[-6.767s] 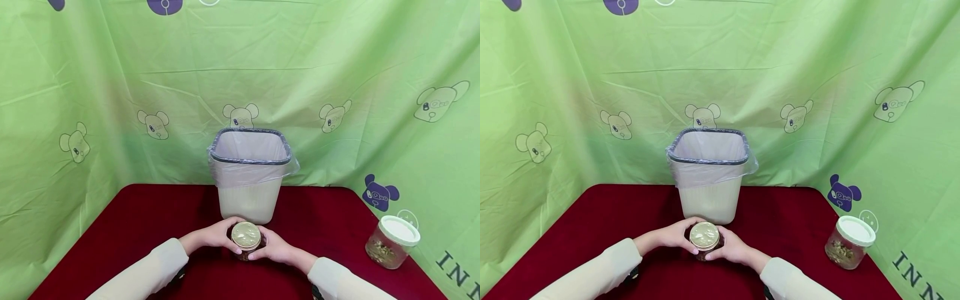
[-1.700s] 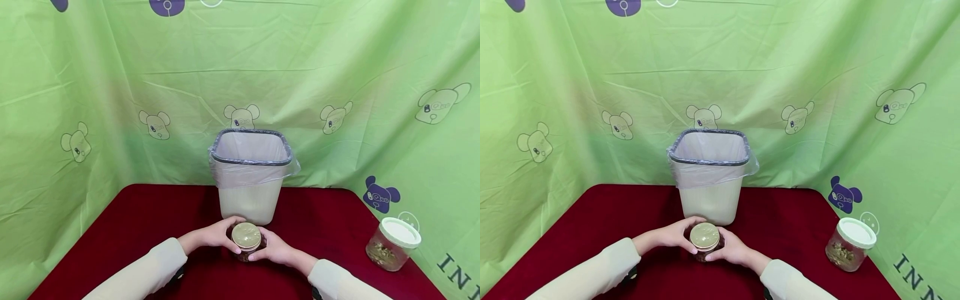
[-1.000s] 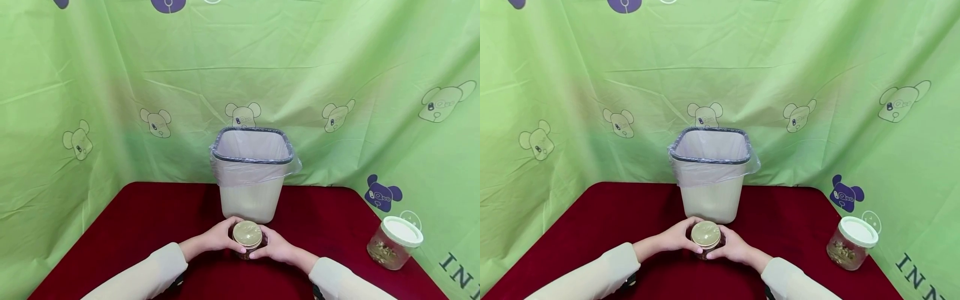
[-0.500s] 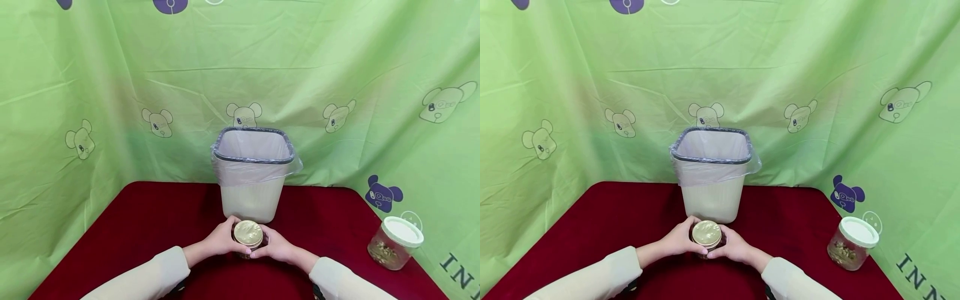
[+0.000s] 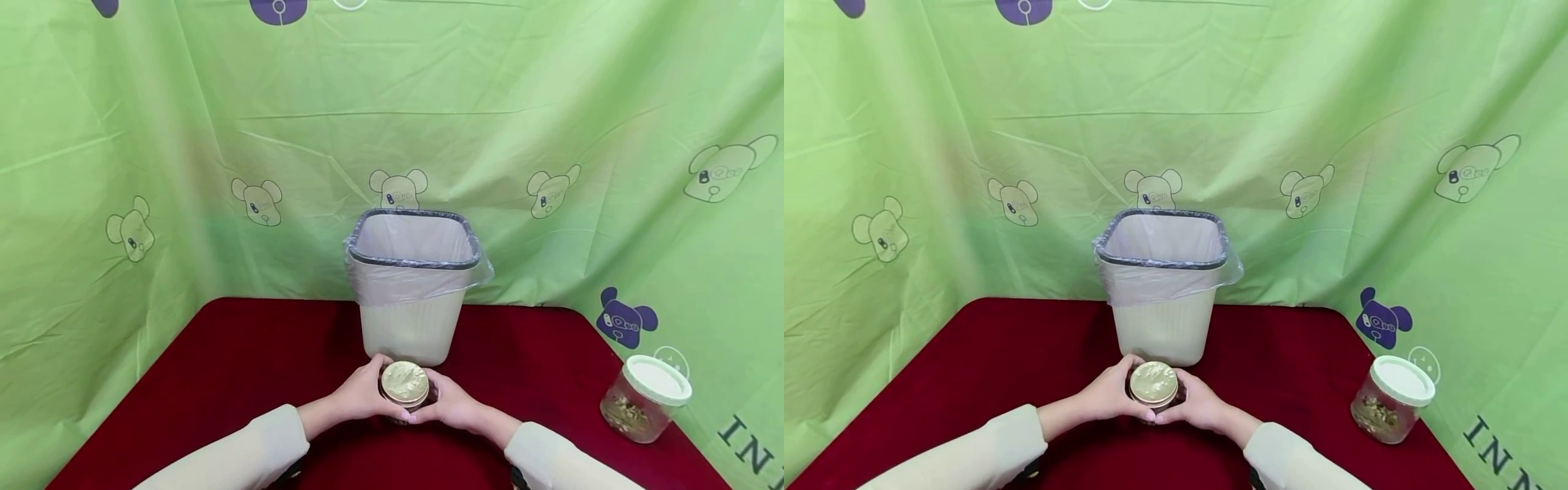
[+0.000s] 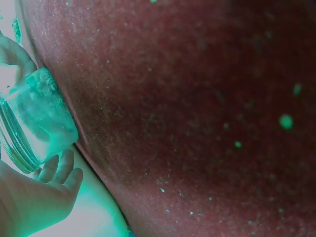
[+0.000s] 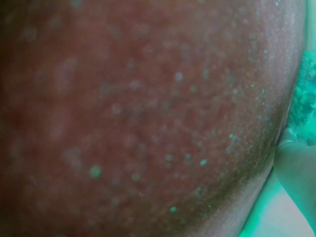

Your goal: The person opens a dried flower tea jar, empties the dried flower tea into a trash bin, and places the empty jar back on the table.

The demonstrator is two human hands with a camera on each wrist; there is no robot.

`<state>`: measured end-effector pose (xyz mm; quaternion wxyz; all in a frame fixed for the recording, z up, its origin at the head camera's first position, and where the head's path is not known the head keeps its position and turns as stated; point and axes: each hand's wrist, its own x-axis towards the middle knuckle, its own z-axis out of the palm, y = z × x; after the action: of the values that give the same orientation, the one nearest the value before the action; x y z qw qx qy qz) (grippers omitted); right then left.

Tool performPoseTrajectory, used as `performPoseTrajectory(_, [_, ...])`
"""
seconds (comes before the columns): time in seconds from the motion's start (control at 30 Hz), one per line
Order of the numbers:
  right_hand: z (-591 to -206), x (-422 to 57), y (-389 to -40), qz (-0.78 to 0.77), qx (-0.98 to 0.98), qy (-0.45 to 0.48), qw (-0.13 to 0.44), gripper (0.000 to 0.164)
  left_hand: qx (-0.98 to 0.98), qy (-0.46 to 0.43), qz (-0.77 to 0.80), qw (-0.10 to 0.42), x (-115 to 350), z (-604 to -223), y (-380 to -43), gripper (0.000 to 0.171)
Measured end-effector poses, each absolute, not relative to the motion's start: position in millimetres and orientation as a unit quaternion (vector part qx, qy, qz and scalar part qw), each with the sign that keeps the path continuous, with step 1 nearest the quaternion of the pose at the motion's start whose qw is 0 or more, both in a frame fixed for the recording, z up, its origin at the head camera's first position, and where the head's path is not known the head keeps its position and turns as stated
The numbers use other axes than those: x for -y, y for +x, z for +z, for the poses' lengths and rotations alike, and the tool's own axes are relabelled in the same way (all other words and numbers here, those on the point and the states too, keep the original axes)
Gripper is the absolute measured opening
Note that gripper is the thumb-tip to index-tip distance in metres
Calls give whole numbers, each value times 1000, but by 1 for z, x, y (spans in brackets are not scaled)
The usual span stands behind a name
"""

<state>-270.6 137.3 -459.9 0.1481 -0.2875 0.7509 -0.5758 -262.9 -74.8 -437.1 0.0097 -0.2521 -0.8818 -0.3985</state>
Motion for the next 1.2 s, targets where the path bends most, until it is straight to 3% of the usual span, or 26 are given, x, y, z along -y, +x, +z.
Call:
performPoseTrajectory(0.2, [-459, -137, -270, -569, -758, -283, 145, 70, 874, -273, -402, -15, 79, -438, -266, 90])
performPoseTrajectory(0.63, [-461, -137, -270, -570, -759, -280, 143, 70, 777, -326, -512, -165, 87, -427, -287, 78])
performPoseTrajectory(1.0, [-462, -137, -270, -568, -763, -273, 144, 72, 765, -372, -494, -181, 86, -426, -293, 73])
performPoseTrajectory(1.2, [-460, -137, -269, -565, -766, -273, 138, 72, 788, -360, -475, -153, 85, -429, -293, 72])
